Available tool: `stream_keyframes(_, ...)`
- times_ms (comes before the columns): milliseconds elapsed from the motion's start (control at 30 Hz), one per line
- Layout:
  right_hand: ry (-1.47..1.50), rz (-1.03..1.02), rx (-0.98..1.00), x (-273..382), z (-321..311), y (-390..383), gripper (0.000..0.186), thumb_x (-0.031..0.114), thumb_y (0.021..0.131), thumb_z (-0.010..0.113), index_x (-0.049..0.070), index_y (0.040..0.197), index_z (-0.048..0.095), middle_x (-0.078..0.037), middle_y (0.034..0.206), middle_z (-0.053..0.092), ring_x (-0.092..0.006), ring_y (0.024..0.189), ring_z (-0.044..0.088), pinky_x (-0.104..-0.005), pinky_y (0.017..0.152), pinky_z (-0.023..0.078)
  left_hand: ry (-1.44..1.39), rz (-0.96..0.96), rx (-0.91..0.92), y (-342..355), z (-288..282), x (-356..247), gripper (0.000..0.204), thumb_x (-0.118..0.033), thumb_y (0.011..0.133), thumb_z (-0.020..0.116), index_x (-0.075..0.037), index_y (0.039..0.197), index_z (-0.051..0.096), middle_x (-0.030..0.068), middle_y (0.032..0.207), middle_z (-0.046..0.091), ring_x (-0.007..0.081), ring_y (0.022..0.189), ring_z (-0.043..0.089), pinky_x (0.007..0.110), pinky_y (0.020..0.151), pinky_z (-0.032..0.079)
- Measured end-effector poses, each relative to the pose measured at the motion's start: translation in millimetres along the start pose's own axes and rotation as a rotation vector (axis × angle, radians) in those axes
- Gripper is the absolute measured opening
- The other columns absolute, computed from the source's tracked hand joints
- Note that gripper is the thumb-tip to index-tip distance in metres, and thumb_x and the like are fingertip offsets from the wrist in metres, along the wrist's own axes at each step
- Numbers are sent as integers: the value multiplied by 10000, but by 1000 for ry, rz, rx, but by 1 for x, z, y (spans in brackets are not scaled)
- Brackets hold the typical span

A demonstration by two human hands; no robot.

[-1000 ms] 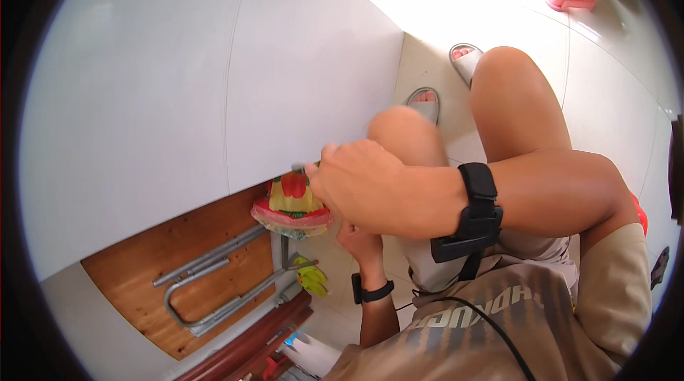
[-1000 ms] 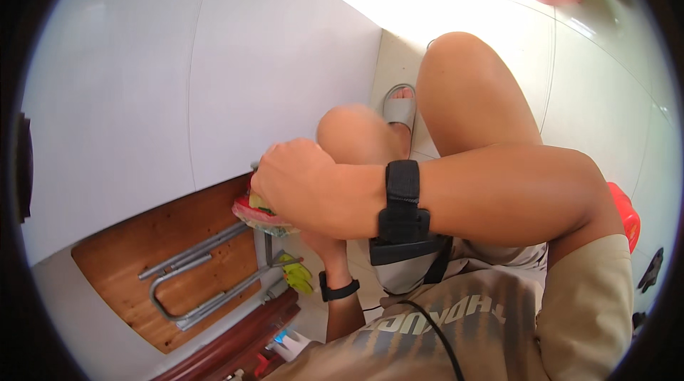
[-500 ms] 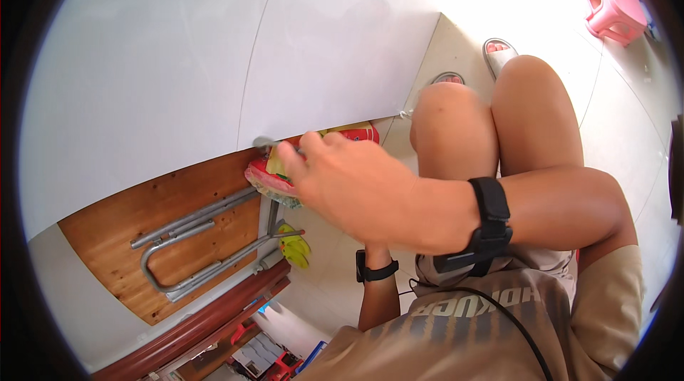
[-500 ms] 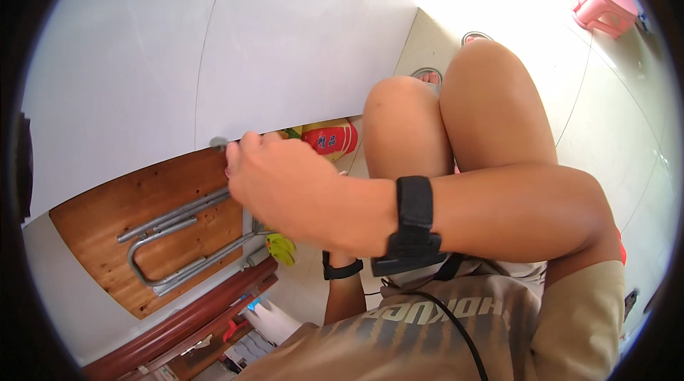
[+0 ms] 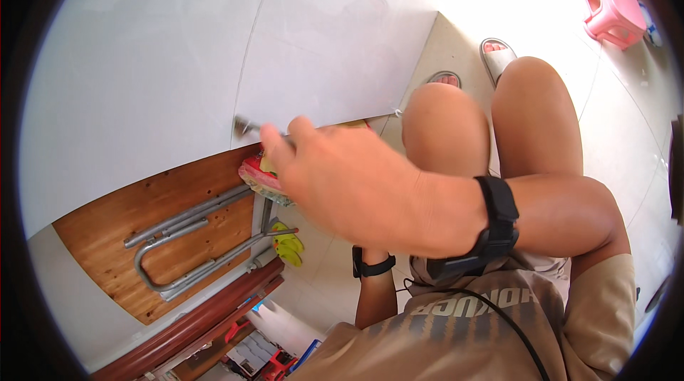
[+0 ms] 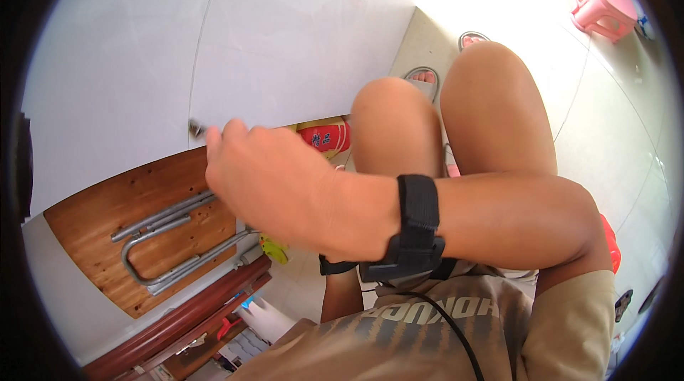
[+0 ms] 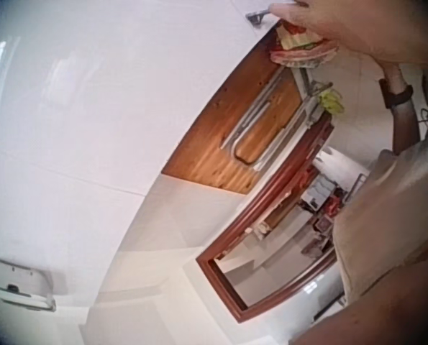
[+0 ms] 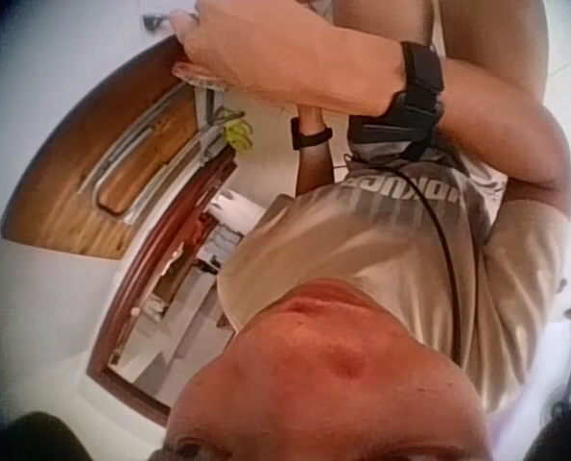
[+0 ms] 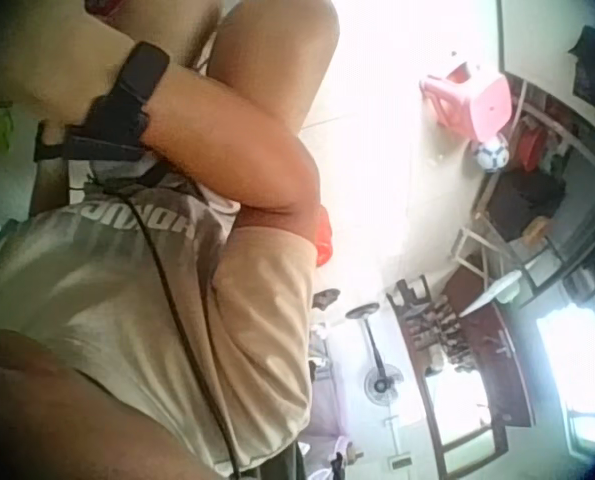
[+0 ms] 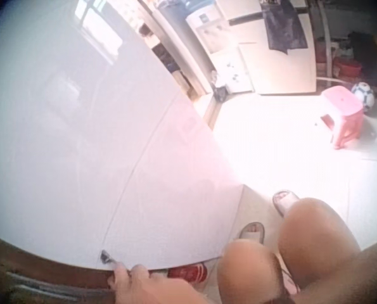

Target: The recorder uses a screwdriver to tighten or adjust the door hinge and handle of a white cabinet.

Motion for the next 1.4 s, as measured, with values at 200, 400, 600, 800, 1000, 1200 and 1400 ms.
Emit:
stream_keyframes(200,99,179,-96,-51,-46,3,619,-4,786,656,-190,1337,442,-245,927,596,-376,783,682,-404,617,559,27,-89,14,10,10,-8,150,-2,861,710,29,1008,712,41,936,734,121,863,670,282,784,525)
stream_keyframes(400,56,51,-123,-16,-25,6,577,-51,769,626,-210,1294,447,-249,912,595,-369,733,674,-399,605,557,-151,-211,46,1,12,16,151,-1,858,711,28,1006,711,39,930,733,122,871,670,288,787,529)
stream_keyframes(600,-152,96,-333,-53,-53,4,170,-23,707,678,-90,852,621,-182,810,596,-266,715,673,-345,566,571,-194,-49,27,13,21,-17,156,-4,849,722,24,1002,710,43,934,737,131,877,683,304,772,540)
stream_keyframes(800,-5,30,-166,-25,-41,6,606,11,818,650,-230,1328,427,-253,947,594,-349,717,682,-405,587,562,124,111,114,8,18,10,158,-62,869,734,17,1003,711,56,963,751,189,895,706,324,786,547)
stream_keyframes(1000,-152,22,-300,-44,-53,5,508,-16,767,676,-211,1200,496,-236,855,599,-334,699,685,-392,552,552,-88,-244,154,18,20,3,159,-83,942,699,32,1052,708,91,976,749,180,854,711,279,797,551)
stream_keyframes(1200,-86,54,-252,-40,-49,4,502,-10,750,687,-205,1178,514,-190,805,590,-288,643,671,-361,503,535,-695,-721,-144,17,24,-45,147,3,921,691,50,1060,703,74,952,736,110,843,687,235,792,538)
stream_keyframes(1400,-168,49,-498,-54,-58,7,585,23,722,760,-218,1197,517,-183,815,604,-279,638,671,-347,502,534,-81,-69,139,19,33,-9,120,-10,909,707,42,1017,711,70,943,739,116,843,683,246,776,529)
Point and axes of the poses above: each hand's wrist, its own y-axis towards the middle knuckle, its own z-axis out of the palm, x = y × z, the point moved 9 cm from there along y, towards the middle knuckle
